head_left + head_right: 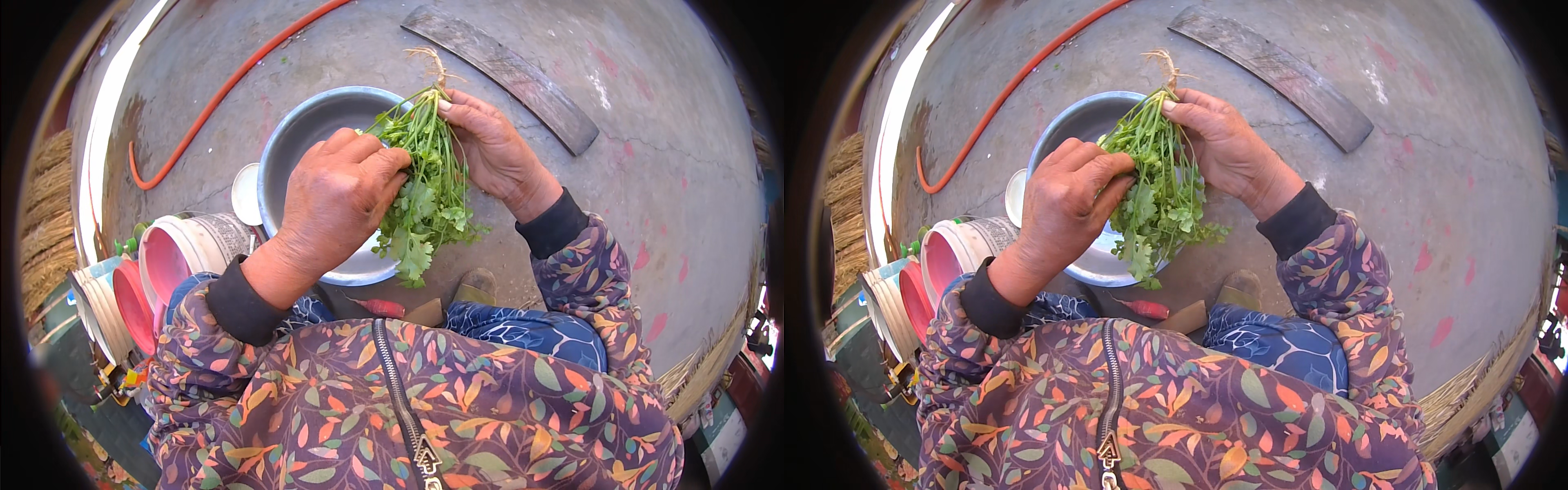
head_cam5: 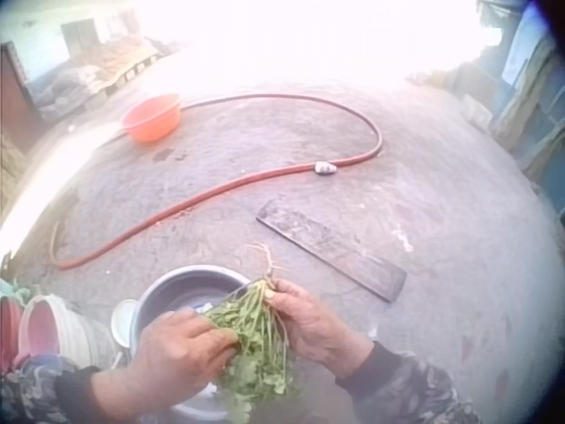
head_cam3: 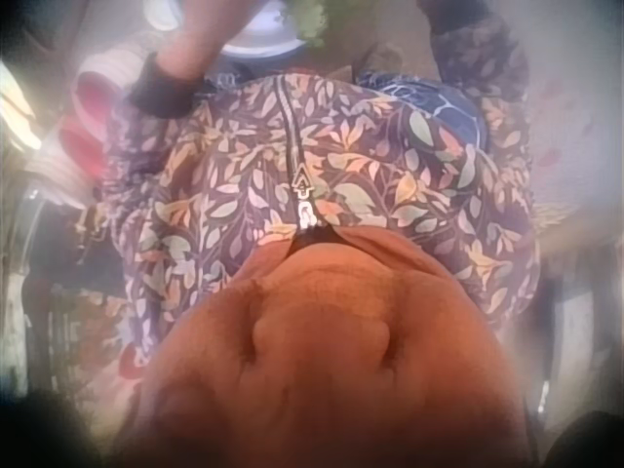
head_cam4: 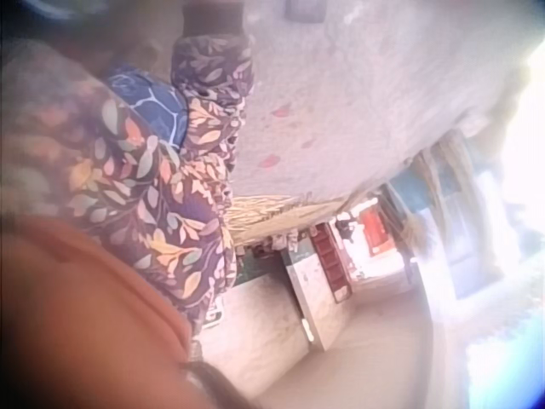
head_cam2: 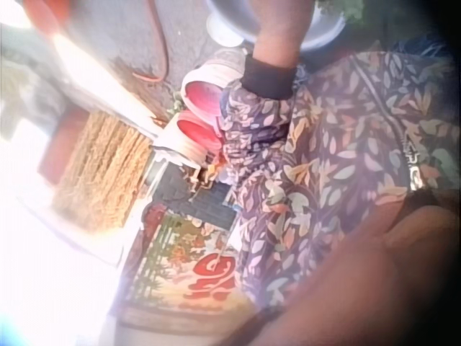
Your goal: The person sits on the ground and washes a bunch of leafy green herbs. They pick leaves from the stems, place them in a metal basin, pour water from a pink scoop to rinse them, and then transfer the washed leaves into the scoop.
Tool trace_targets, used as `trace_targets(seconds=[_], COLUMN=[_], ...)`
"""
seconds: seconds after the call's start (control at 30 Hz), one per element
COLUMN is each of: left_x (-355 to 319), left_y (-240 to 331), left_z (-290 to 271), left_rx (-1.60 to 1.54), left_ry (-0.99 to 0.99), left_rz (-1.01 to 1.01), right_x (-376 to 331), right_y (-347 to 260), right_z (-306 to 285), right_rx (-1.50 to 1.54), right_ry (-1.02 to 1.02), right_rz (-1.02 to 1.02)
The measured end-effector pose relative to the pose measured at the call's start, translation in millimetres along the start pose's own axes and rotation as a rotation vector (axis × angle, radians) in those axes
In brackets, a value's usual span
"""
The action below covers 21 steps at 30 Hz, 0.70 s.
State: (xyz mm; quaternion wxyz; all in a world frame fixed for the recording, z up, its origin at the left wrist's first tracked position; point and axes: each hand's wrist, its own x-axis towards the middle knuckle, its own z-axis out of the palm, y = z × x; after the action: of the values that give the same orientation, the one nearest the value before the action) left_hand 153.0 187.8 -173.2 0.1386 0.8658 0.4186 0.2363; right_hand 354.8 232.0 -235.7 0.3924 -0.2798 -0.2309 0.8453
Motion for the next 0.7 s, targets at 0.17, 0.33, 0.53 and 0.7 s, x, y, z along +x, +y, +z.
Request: trace_targets(seconds=[0.17, 0.33, 0.53, 0.7], left_x=[1.4, -0.6, 2.9, 1.5], left_y=[-0.5, -6.1, -1.2, -8.7], left_z=[-0.9, -4.0, -16.8, -17.5], left_rx=[-0.042, -0.225, -0.588, -0.817], left_ry=[-0.013, -0.023, -0.082, -0.143], left_rz=[-0.005, -0.139, -0.494, -0.611], right_x=[0.5, -2.4, -2.9, -3.1], right_y=[2.2, 0.5, -0.2, 0.7], right_z=[-3.8, -10.2, -19.6, -21.5], right_rx=[0.014, 0.032, -0.003, -0.020], right_ry=[-0.013, -0.001, -0.020, -0.001], right_rz=[0.001, -0.002, -0.018, -0.035])
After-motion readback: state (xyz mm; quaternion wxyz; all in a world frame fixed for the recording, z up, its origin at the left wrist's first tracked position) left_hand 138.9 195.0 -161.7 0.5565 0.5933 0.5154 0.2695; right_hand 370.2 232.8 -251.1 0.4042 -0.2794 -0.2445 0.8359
